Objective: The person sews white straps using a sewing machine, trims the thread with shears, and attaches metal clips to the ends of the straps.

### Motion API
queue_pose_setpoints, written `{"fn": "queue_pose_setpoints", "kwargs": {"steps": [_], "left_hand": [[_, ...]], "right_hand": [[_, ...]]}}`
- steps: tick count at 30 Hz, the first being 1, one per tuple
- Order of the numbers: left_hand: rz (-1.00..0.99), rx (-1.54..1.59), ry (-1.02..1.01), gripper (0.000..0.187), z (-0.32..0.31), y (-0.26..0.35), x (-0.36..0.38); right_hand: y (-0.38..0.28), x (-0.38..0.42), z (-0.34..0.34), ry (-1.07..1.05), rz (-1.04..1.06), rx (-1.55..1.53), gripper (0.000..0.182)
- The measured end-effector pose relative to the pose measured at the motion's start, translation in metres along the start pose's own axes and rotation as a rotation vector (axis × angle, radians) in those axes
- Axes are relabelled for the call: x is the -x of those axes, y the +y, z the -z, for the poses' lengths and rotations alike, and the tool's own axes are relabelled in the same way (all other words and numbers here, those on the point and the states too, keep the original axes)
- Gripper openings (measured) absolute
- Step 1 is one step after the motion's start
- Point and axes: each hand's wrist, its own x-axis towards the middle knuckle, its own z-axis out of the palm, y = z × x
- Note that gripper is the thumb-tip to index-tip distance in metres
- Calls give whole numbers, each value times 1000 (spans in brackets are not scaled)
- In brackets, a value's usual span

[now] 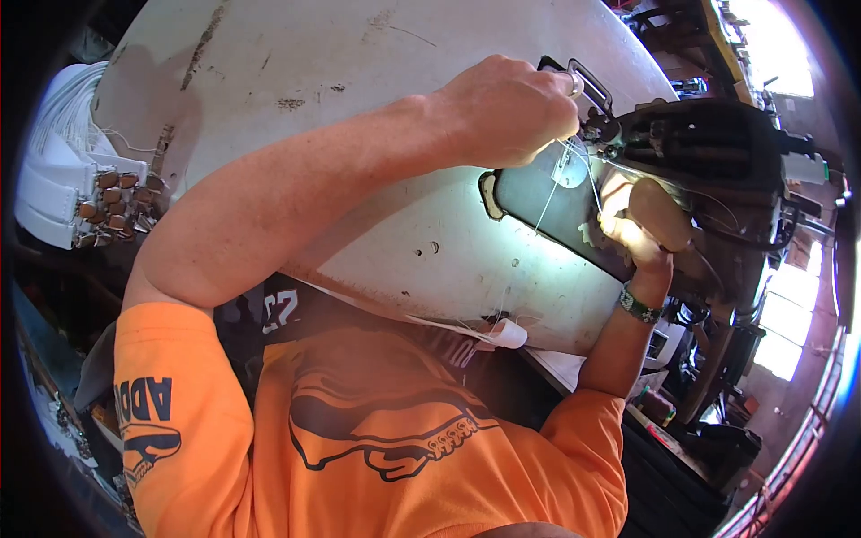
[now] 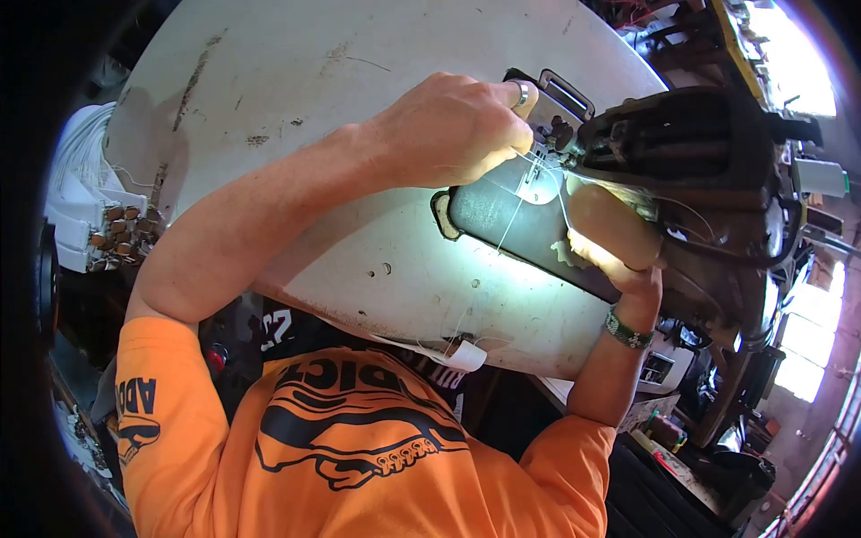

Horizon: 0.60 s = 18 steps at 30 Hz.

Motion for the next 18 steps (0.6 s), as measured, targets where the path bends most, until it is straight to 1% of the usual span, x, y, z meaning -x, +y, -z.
{"fn": "queue_pose_setpoints", "kwargs": {"steps": [2, 4, 5, 7, 10, 11, 13, 15, 16, 17, 18], "left_hand": [[-12, -2, 8, 12, 0, 2, 1], [-2, 15, -66, 13, 3, 6, 1], [0, 16, -100, 13, 6, 7, -1], [-20, 11, -65, 13, 4, 8, 1], [-26, -16, -40, 14, 1, 8, 2], [-25, -20, -45, 14, 0, 8, 1], [-35, -25, -24, 13, 1, 11, 0], [-62, -29, 21, 12, 0, 16, 1], [-77, -29, 42, 12, 0, 18, 1], [-92, -90, 16, 12, 1, 18, 1], [-130, -98, 55, 12, 3, 19, 1]], "right_hand": [[-13, 9, 10, -70, -52, -53, 25], [-17, 23, 15, -100, 21, -139, 29], [-12, 27, 15, -98, 128, -195, 28], [-39, 30, 9, -147, 331, -153, 22], [-55, 61, -21, 15, 404, -503, 19], [-51, 73, -20, -58, 367, -573, 17], [-54, 97, -32, 19, 327, -531, 15], [-51, 122, -40, 117, 288, -523, 14], [-46, 132, -42, 190, 257, -487, 14], [-40, 143, -44, 264, 225, -453, 14], [-34, 152, -46, 339, 192, -420, 14]]}}
